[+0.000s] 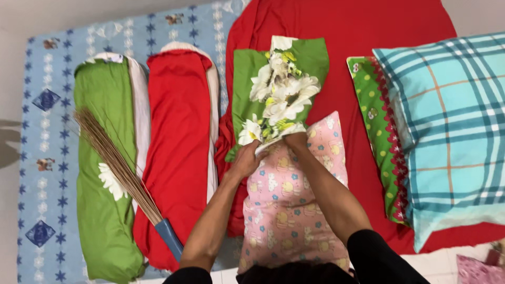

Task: The person places a plaid pillow on the bed, then inserts a floral pillow into a green pillowcase, followed by inserting a pink patterned pillow into a red pillowcase. The person smooths and adjusts the pillowcases to fit the pillows.

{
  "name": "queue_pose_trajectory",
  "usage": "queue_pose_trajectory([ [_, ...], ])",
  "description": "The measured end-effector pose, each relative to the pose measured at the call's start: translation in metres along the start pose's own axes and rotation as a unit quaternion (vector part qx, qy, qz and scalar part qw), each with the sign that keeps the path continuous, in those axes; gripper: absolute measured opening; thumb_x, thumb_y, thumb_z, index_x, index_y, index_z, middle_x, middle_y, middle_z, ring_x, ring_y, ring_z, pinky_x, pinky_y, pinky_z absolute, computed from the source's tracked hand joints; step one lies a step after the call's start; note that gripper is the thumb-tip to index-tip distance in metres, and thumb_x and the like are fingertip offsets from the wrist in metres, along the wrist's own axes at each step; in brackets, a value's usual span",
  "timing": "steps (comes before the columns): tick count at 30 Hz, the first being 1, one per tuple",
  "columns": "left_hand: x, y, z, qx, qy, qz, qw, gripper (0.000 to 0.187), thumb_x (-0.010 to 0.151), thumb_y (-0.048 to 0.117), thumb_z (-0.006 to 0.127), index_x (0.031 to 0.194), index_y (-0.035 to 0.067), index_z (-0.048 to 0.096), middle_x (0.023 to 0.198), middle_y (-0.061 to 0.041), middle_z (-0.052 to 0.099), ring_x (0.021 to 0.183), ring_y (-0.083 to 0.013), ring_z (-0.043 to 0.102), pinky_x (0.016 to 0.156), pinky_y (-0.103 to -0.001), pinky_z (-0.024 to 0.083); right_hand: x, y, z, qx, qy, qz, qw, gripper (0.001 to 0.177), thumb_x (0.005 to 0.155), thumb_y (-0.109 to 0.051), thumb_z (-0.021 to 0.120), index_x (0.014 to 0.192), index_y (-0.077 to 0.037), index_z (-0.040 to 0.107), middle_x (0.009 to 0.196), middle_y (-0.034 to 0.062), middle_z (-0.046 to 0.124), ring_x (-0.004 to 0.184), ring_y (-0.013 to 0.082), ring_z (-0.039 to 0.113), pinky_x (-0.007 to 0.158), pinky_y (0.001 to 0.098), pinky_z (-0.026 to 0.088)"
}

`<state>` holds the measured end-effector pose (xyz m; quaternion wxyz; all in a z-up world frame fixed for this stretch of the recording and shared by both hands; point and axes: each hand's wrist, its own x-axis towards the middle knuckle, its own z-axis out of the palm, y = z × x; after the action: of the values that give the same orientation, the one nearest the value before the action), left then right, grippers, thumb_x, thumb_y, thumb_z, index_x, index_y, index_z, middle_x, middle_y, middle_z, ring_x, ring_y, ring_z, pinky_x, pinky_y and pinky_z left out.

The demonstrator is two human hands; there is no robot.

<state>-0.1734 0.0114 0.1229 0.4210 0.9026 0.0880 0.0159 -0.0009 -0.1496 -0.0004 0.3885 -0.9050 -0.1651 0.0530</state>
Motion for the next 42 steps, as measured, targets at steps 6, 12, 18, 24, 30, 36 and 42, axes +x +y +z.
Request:
queue_pose_trajectory([
  [6,0.013,0.063,0.004,0.145,0.007,-0.094,0.985,0.038,0.092,0.039,0.069,0.116,0.010,0.065,0.109,-0.020,0.067,0.105,-0.0369,0.064,0.090,-0.061,0.044,0.010,0.018,-0.022,-0.030,0.046,-0.128,0.990,0.042,0.090,-0.026,0.068,0.127,-0.007,0.065,0.130,0.0183,0.067,0.116,0.0345,0.063,0.095,0.0442,0.052],
  [12,0.040,0.110,0.047,0.187,-0.061,-0.117,0.973,0.089,0.072,0.054,0.084,0.140,0.008,0.050,0.136,-0.022,0.049,0.128,-0.0463,0.046,0.095,-0.079,0.031,0.039,0.044,-0.097,-0.028,-0.076,-0.024,0.996,0.036,0.092,-0.034,0.067,0.118,-0.011,0.071,0.120,0.0143,0.074,0.109,0.0319,0.072,0.091,0.0417,0.056],
  [18,0.049,0.049,0.104,0.147,-0.001,-0.070,0.987,0.026,0.093,0.008,0.064,0.119,0.012,0.066,0.112,-0.018,0.069,0.106,-0.0416,0.069,0.087,-0.051,0.056,0.039,0.032,-0.154,-0.216,-0.121,0.117,0.962,0.042,0.084,-0.035,0.070,0.122,-0.017,0.068,0.121,0.0147,0.070,0.111,0.0401,0.065,0.089,0.0599,0.048],
  [24,0.044,0.040,0.083,0.112,0.031,-0.078,0.990,0.022,0.089,0.013,0.072,0.110,0.008,0.066,0.104,-0.021,0.067,0.092,-0.0448,0.069,0.079,-0.054,0.055,0.033,0.043,-0.163,-0.123,-0.116,-0.092,0.981,0.039,0.090,-0.031,0.067,0.124,-0.012,0.067,0.116,0.0219,0.070,0.106,0.0450,0.065,0.091,0.0551,0.050],
  [30,0.035,0.085,0.053,0.234,0.144,-0.047,0.960,0.026,0.083,0.003,0.069,0.108,0.010,0.067,0.106,-0.016,0.068,0.098,-0.0388,0.069,0.073,-0.047,0.057,0.035,0.076,-0.127,-0.174,-0.010,-0.200,0.964,0.024,0.098,-0.027,0.062,0.112,-0.008,0.069,0.111,0.0180,0.070,0.104,0.0402,0.066,0.095,0.0520,0.050],
  [36,0.020,0.158,0.101,0.121,0.053,0.147,0.980,0.065,0.080,0.040,0.081,0.129,0.006,0.057,0.131,-0.020,0.057,0.129,-0.0353,0.050,0.102,-0.063,0.036,0.026,0.091,-0.116,-0.143,0.072,-0.139,0.977,0.034,0.093,-0.028,0.061,0.116,-0.005,0.070,0.119,0.0225,0.066,0.110,0.0423,0.060,0.095,0.0539,0.046],
  [42,0.054,0.120,0.139,0.205,0.002,0.034,0.978,0.048,0.089,0.033,0.070,0.126,0.005,0.058,0.116,-0.021,0.067,0.106,-0.0416,0.065,0.087,-0.064,0.044,0.017,0.076,-0.130,-0.119,0.048,0.049,0.990,0.035,0.102,-0.032,0.051,0.125,-0.009,0.065,0.126,0.0203,0.065,0.117,0.0444,0.061,0.098,0.0642,0.047],
])
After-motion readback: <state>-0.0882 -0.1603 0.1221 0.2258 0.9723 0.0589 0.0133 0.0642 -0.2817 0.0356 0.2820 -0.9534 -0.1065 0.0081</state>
